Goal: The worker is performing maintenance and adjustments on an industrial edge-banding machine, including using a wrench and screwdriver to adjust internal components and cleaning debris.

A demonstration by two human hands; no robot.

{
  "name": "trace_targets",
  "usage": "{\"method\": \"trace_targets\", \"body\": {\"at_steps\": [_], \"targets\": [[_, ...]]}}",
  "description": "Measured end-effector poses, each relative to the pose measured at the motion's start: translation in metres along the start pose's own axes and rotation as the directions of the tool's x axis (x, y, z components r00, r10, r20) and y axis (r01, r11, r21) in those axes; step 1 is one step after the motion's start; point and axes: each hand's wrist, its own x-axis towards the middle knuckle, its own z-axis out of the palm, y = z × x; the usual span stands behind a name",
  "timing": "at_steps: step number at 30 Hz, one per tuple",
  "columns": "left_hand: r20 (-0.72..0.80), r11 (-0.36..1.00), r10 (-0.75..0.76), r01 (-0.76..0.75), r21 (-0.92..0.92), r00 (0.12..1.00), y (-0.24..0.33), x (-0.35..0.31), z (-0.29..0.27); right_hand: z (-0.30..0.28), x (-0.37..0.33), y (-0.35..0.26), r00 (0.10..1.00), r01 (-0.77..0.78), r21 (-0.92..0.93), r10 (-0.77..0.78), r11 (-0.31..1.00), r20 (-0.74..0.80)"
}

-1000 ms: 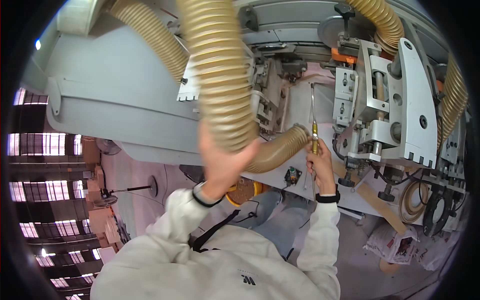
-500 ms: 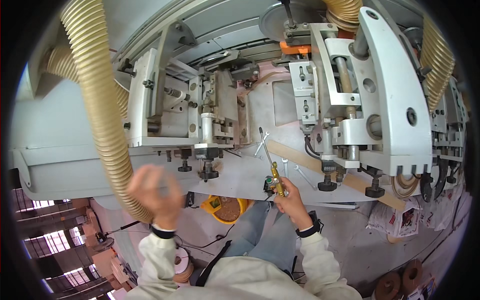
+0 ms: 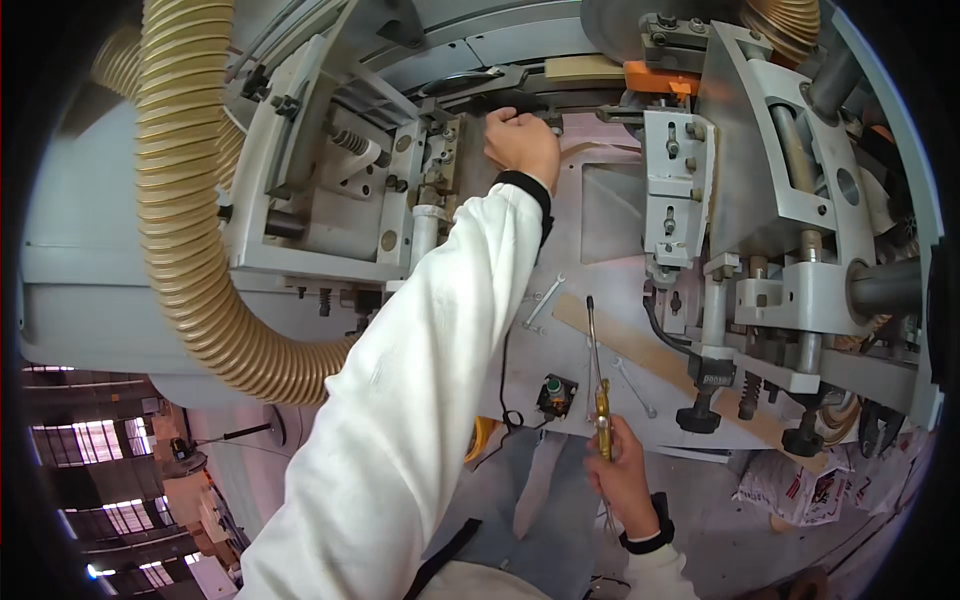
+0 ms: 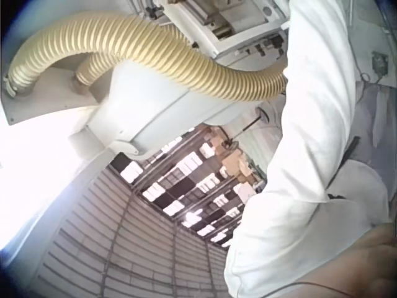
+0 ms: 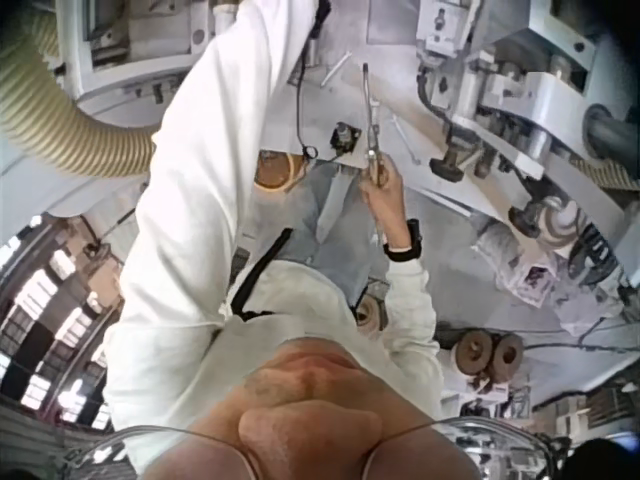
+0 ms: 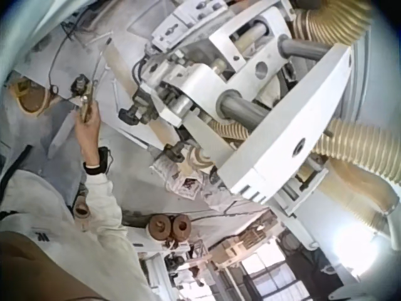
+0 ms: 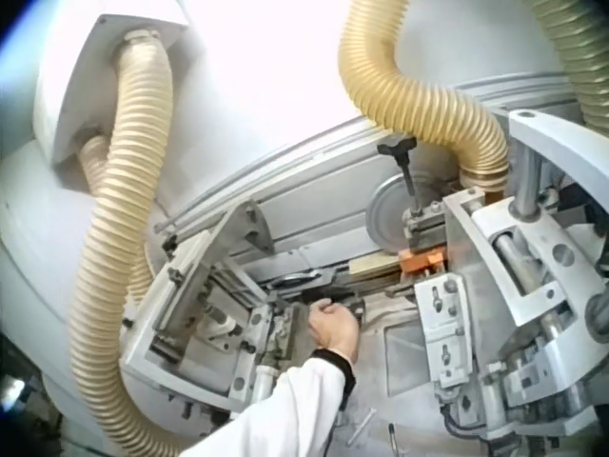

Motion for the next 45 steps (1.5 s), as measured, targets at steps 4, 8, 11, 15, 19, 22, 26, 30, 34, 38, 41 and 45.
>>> {"method": "trace_targets", "body": {"at_steps": [4, 8, 11, 15, 19, 22, 26, 30, 34, 38, 41, 45], "targets": [[0.117, 0.885, 0.349, -0.368, 0.284, 0.930, -0.037, 0.022, -0.003, -0.005, -0.005, 0.006, 0.997, -0.074, 0.008, 0.074, 0.997, -0.038], [0.154, 0.942, -0.086, 0.130, -0.309, 0.984, -0.024, 0.018, 0.008, -0.014, -0.002, 0.021, 0.991, -0.106, -0.014, 0.105, 0.994, -0.079], [0.226, 0.720, -0.261, 0.345, -0.602, 0.938, -0.009, 0.021, 0.016, -0.011, -0.003, 0.020, 0.989, -0.120, 0.010, 0.120, 0.993, -0.085], [0.387, 0.353, -0.401, 0.529, -0.771, 0.831, -0.005, 0.050, 0.019, -0.008, -0.004, 0.019, 0.989, -0.128, -0.013, 0.126, 0.992, -0.072], [0.552, 0.062, -0.456, 0.644, -0.763, 0.698, -0.018, 0.073, 0.019, -0.006, -0.006, 0.016, 0.988, -0.141, 0.023, 0.142, 0.990, -0.063], [0.554, 0.059, -0.492, 0.660, -0.749, 0.672, -0.015, 0.071, 0.017, -0.006, -0.010, 0.012, 0.986, -0.152, 0.010, 0.152, 0.988, -0.068], [0.620, -0.152, -0.490, 0.640, -0.753, 0.613, -0.007, 0.076, 0.021, -0.004, -0.017, 0.009, 0.985, -0.158, 0.000, 0.158, 0.987, -0.070], [0.623, -0.217, -0.532, 0.619, -0.755, 0.573, -0.004, 0.088, 0.022, 0.001, -0.022, 0.004, 0.970, -0.221, 0.006, 0.221, 0.975, -0.098], [0.677, -0.292, -0.508, 0.633, -0.717, 0.533, -0.007, 0.094, 0.022, 0.002, -0.021, 0.002, 0.967, -0.239, -0.010, 0.237, 0.971, -0.091], [0.667, -0.274, -0.538, 0.642, -0.717, 0.515, -0.005, 0.099, 0.020, 0.005, -0.016, -0.001, 0.962, -0.257, -0.018, 0.254, 0.966, -0.096], [0.664, -0.250, -0.557, 0.662, -0.707, 0.499, 0.003, 0.105, 0.021, 0.007, -0.012, 0.000, 0.974, -0.208, -0.069, 0.200, 0.976, -0.107], [0.636, -0.298, -0.657, 0.636, -0.712, 0.404, 0.012, 0.111, 0.014, -0.001, -0.008, 0.010, 0.984, -0.162, -0.059, 0.157, 0.985, -0.086]]}}
